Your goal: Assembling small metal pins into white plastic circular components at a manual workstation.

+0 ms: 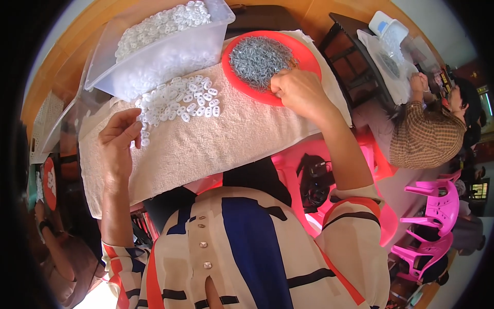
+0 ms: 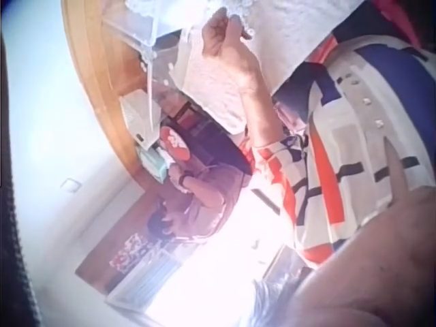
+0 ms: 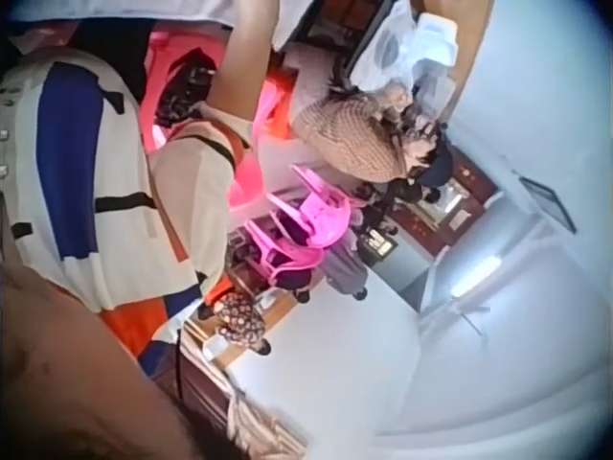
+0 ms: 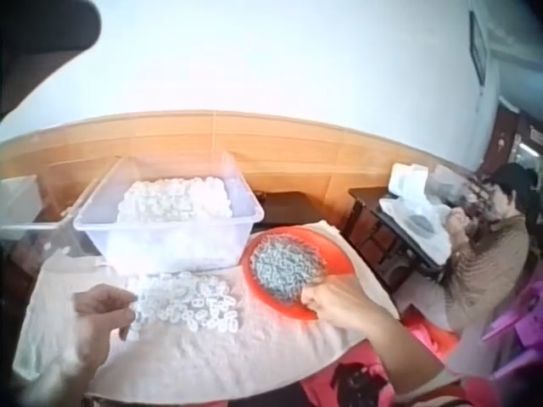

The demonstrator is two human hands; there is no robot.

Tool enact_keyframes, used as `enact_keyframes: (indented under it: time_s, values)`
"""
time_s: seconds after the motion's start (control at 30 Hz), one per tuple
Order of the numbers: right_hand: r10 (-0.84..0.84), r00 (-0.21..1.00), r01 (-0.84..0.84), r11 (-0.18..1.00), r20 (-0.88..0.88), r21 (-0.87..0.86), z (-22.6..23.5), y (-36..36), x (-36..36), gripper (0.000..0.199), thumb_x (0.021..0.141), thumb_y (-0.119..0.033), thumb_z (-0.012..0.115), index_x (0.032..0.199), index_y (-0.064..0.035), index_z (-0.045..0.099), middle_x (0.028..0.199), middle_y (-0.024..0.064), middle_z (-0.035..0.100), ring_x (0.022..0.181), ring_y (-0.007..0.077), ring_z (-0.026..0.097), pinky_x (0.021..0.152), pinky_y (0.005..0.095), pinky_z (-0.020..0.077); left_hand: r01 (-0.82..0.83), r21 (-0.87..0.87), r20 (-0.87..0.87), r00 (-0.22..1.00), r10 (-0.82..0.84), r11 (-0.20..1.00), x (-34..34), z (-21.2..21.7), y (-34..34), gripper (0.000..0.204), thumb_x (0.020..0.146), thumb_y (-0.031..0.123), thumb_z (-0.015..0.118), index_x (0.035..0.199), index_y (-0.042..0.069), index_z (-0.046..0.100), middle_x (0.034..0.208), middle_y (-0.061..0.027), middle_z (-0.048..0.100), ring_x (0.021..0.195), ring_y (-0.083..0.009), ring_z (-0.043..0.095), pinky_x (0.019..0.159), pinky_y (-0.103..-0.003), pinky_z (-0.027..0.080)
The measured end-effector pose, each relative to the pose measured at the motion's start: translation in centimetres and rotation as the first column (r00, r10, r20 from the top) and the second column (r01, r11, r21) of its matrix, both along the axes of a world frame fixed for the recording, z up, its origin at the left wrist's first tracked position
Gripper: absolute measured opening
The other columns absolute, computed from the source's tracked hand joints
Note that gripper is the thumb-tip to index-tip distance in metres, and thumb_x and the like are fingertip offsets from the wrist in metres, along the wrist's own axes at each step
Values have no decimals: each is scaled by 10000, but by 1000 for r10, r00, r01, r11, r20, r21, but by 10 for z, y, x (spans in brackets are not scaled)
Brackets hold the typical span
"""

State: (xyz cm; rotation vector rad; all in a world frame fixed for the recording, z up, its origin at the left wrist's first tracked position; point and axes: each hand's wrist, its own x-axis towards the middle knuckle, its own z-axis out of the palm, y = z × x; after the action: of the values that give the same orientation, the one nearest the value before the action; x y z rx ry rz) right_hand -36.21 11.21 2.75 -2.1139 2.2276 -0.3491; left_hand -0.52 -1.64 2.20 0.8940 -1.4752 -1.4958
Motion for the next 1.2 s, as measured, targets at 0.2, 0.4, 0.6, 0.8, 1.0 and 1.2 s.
enact_keyframes:
  time_s: [0.2, 0.4, 0.6, 0.8, 1.0, 1.2]
  values:
    - [14, 999, -11, 994, 31, -109, 5, 7, 0, 34, 794, -72, 630, 822, -59, 643, 829, 95, 642, 776, 314, 634, 685, 414, 472, 63, 78, -61, 996, -59, 995, -16, -4, 7, 110, 840, -45, 627, 937, -24, 673, 778, -26, 609, 628, -85, 510, 551, -218, 396]
    - [57, 997, -60, 996, -45, -72, -4, 4, 1, 43, 793, -78, 625, 830, -63, 642, 825, 100, 637, 776, 321, 631, 680, 424, 466, 28, 145, -53, 998, -20, 989, -18, -14, 11, 73, 852, -17, 646, 921, -14, 672, 759, -21, 610, 601, -79, 502, 530, -214, 385]
    - [83, 996, -84, 996, -30, -26, 2, 3, 3, 49, 790, -71, 617, 834, -61, 634, 827, 98, 639, 782, 319, 630, 676, 424, 465, 11, 100, -87, 996, -3, 995, -14, -18, 11, 75, 849, -24, 650, 921, -23, 671, 752, -17, 606, 581, -73, 491, 507, -204, 373]
    - [143, 985, -143, 990, 93, -9, 5, 2, 4, 73, 791, -34, 610, 862, -41, 629, 841, 104, 641, 807, 312, 635, 700, 405, 479, -24, 46, -99, 995, 28, 999, -11, -19, 13, 75, 849, -25, 650, 920, -28, 673, 737, -17, 603, 579, -73, 487, 512, -206, 373]
    - [141, 984, -138, 990, 108, -33, 8, 1, 10, 81, 804, -21, 613, 881, -36, 634, 870, 105, 645, 835, 299, 643, 724, 385, 486, -32, 63, -121, 992, 40, 998, -8, -22, 12, 73, 848, -36, 638, 913, -31, 669, 738, -30, 607, 582, -82, 502, 511, -210, 385]
    - [136, 986, -132, 990, 100, -38, 0, -2, 5, 104, 807, -45, 627, 909, -45, 649, 886, 93, 651, 841, 288, 647, 732, 376, 487, -37, 84, -117, 992, 47, 996, -8, -21, 11, 72, 845, -37, 638, 912, -34, 664, 747, -35, 611, 592, -85, 509, 514, -214, 393]
